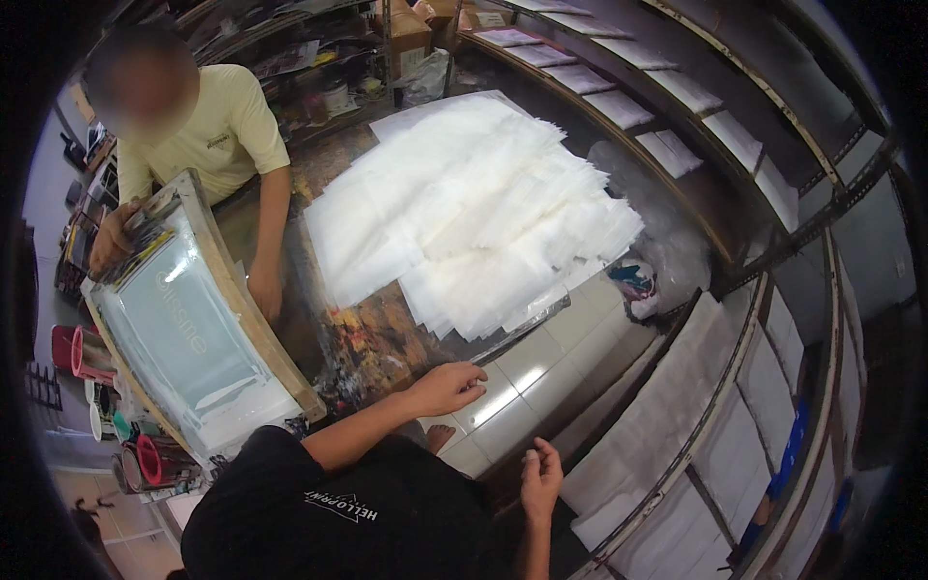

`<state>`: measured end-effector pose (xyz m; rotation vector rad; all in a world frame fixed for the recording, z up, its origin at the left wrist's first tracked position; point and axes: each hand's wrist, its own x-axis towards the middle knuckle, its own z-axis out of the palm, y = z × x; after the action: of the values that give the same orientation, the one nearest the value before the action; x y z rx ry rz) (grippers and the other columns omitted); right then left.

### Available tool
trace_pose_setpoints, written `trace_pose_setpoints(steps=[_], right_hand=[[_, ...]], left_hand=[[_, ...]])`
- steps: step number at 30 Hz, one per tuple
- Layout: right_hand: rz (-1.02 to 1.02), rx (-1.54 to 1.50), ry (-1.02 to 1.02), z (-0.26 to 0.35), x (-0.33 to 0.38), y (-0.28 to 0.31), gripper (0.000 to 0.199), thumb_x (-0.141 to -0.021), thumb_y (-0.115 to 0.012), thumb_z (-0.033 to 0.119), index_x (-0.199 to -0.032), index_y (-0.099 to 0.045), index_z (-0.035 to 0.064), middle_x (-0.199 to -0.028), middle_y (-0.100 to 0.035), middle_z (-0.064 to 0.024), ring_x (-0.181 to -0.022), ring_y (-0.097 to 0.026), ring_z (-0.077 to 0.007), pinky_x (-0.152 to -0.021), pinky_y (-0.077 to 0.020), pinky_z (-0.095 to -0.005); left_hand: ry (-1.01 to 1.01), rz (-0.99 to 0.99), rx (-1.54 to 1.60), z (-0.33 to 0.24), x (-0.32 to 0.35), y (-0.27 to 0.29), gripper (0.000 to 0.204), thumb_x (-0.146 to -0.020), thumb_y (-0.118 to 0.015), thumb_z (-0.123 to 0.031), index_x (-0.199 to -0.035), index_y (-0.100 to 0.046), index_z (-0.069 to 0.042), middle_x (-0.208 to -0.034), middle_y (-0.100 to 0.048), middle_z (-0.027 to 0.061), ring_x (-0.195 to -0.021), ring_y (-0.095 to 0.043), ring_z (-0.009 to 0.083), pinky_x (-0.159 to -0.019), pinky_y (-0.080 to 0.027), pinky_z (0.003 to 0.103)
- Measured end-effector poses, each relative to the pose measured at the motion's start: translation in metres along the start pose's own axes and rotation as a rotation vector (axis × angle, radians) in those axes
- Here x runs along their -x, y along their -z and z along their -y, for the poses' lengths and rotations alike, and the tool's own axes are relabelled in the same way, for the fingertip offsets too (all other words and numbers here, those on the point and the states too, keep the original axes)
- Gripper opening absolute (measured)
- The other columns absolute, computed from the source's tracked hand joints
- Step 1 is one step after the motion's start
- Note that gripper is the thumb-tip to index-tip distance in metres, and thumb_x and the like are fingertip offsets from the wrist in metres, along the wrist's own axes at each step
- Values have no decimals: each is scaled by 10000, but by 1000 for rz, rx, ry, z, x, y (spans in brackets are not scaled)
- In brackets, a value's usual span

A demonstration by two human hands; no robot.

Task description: The person repeatedly picks up white sheets from a table and places them onto a nearby metal rack. The person handles the sheets one at a time, moving them from the table to the rack in a repetitive cycle.

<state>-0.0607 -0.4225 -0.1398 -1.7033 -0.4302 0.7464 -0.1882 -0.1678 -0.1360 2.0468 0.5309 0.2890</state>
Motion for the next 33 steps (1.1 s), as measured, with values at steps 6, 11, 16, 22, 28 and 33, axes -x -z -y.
trace_pose_setpoints(steps=[6, 11, 16, 22, 28, 33], right_hand=[[29, 15, 9, -4, -24, 2, 298, -988, -593, 123, -1258, -583, -2, -861, -606, -10, -670, -515, -50, -581, -430, -200], [26, 56, 65, -17, -45, 14, 285, -988, -587, 114, -1245, -591, -8, -866, -605, -13, -745, -555, -68, -658, -463, -215], [24, 51, -62, 2, -42, 8, 290, -980, -598, 119, -1241, -602, -8, -869, -614, -14, -811, -575, -87, -732, -474, -239], [-21, 157, -4, -22, -34, 9, 290, -969, -621, 140, -1217, -624, -11, -888, -633, -20, -798, -571, -92, -718, -473, -247], [-70, 168, -123, -27, -21, 18, 287, -974, -618, 138, -1218, -625, -12, -892, -634, -24, -796, -565, -93, -740, -474, -242], [-128, 162, -143, -26, -8, 21, 276, -981, -617, 149, -1206, -618, -11, -948, -638, -26, -854, -583, -99, -786, -485, -257]], left_hand=[[-5, -84, 19, -4, -14, 13, 282, -937, -625, -245, -1088, -648, -8, -955, -659, 160, -880, -655, 326, -786, -524, 421], [-23, -189, 43, -15, -21, 28, 261, -931, -630, -219, -1082, -655, -8, -944, -647, 154, -857, -651, 318, -764, -519, 416], [-44, -336, -61, -44, -45, 77, 260, -930, -637, -211, -1089, -662, -7, -971, -649, 153, -852, -649, 313, -776, -528, 400], [-154, -665, -409, -14, -124, 146, 291, -892, -670, -198, -1092, -656, 12, -1004, -631, 177, -951, -616, 358, -839, -510, 432], [-17, -593, -687, 35, -218, 193, 449, -866, -685, -233, -1240, -578, -10, -1084, -602, 208, -1050, -585, 373, -897, -489, 466], [200, -330, -803, 50, -275, 204, 517, -877, -638, -258, -1325, -518, -30, -1140, -628, 247, -1087, -620, 396, -936, -507, 488]])
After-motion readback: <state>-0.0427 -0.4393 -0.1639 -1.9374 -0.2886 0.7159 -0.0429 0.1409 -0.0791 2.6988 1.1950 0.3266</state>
